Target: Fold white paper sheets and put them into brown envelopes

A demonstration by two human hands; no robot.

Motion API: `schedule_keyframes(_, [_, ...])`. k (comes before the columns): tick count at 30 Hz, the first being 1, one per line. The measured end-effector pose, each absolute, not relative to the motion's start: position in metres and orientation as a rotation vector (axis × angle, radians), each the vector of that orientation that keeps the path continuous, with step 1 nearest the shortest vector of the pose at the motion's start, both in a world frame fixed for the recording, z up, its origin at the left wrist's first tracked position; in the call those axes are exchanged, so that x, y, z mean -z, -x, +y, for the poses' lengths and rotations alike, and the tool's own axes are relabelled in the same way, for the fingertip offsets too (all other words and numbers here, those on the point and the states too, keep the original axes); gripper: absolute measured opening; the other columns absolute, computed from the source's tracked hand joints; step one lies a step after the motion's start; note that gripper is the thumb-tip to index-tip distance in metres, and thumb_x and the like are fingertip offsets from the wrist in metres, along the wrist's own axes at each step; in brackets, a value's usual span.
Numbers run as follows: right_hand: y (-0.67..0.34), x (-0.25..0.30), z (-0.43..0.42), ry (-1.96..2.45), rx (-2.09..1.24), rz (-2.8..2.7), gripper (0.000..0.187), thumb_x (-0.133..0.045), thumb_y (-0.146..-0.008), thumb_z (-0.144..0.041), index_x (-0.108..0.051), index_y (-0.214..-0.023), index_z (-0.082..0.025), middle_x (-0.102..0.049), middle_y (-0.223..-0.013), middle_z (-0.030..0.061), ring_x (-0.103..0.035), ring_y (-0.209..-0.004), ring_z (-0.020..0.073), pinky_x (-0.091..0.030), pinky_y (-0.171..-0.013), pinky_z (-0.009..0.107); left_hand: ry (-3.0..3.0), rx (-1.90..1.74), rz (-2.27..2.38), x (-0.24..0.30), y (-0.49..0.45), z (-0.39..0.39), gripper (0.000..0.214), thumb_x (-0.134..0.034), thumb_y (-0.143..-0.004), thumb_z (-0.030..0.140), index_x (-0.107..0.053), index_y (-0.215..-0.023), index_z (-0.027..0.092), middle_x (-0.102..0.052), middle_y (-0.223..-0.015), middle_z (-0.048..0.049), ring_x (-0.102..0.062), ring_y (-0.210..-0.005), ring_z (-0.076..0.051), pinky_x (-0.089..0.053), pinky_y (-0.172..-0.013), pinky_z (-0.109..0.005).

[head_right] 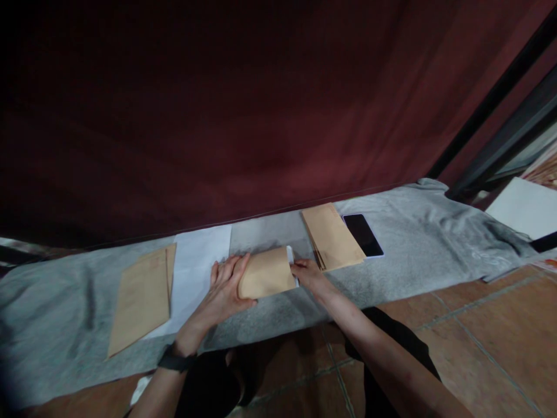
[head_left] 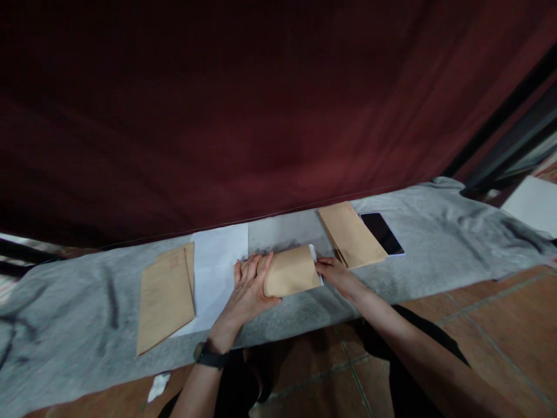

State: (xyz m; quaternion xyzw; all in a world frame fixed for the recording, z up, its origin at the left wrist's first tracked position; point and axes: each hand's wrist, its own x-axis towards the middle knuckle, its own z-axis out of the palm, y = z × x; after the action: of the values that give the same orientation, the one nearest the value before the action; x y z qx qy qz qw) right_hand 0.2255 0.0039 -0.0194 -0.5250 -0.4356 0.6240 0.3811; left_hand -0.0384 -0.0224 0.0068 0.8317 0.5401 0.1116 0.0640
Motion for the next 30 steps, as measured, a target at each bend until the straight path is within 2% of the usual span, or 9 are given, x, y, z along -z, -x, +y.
schedule_keyframes(5, [-0.224,0.018,0.002,1.325,-1.605,-1.028,0.026,-0.075,-0.066,-0.045,-0.072,-0.067,-0.020,-0.073,-0.067,0.0049,-0.070,-0.076,0.0225,-0.053,-0.071,0.032,-2.502,-0.334,1.624,-0.008,0.037,-0.022,0.119,-0.081,-0.067,0.045,-0.008,-0.160,0.029,-0.036,-0.154,-0.0160,-0.028,-0.148,-0.038,-0.010,-0.120,-0.064])
schedule_keyframes(9, [-0.226,0.017,0.002,1.303,-1.630,-1.038,0.027,-0.074,-0.066,-0.046,-0.071,-0.066,-0.019,-0.073,-0.068,0.0045,-0.069,-0.074,0.0211,-0.052,-0.070,0.030,-2.496,-0.318,1.613,-0.009,0.037,-0.022,0.116,-0.079,-0.070,0.044,-0.007,-0.160,0.029,-0.037,-0.154,-0.0156,-0.027,-0.149,-0.038,-0.009,-0.120,-0.065])
schedule_keyframes(15, [-0.231,0.010,0.005,1.376,-1.683,-1.116,0.024,-0.075,-0.062,-0.041,-0.069,-0.061,-0.018,-0.069,-0.062,0.0024,-0.062,-0.063,0.0165,-0.047,-0.062,0.028,-2.506,-0.295,1.589,-0.007,0.039,-0.021,0.118,-0.080,-0.070,0.043,-0.005,-0.160,0.029,-0.037,-0.155,-0.0150,-0.024,-0.150,-0.036,-0.007,-0.121,-0.064])
schedule_keyframes(23, [-0.234,0.005,0.007,1.440,-1.689,-1.234,0.016,-0.069,-0.067,-0.032,-0.070,-0.062,-0.017,-0.064,-0.056,0.0001,-0.053,-0.054,0.0121,-0.039,-0.052,0.023,-2.483,-0.196,1.526,-0.009,0.038,-0.023,0.114,-0.080,-0.072,0.052,-0.011,-0.160,0.030,-0.024,-0.165,-0.0171,-0.015,-0.153,-0.039,-0.006,-0.119,-0.067])
schedule_keyframes(26, [-0.234,0.007,0.010,1.463,-1.677,-1.271,0.016,-0.068,-0.068,-0.030,-0.070,-0.061,-0.017,-0.061,-0.053,-0.0021,-0.051,-0.052,0.0110,-0.038,-0.051,0.022,-2.512,-0.208,1.463,-0.010,0.031,-0.025,0.104,-0.071,-0.080,0.059,-0.010,-0.160,0.031,-0.019,-0.167,-0.0153,-0.013,-0.154,-0.038,-0.005,-0.120,-0.066])
schedule_keyframes(30, [-0.233,0.012,0.013,1.478,-1.640,-1.328,0.015,-0.069,-0.068,-0.029,-0.070,-0.059,-0.017,-0.059,-0.051,-0.0035,-0.051,-0.053,0.0115,-0.040,-0.053,0.023,-2.575,-0.264,1.426,-0.006,0.011,-0.027,0.082,-0.049,-0.095,0.062,-0.009,-0.160,0.033,-0.019,-0.168,-0.0108,-0.015,-0.154,-0.031,-0.003,-0.123,-0.061])
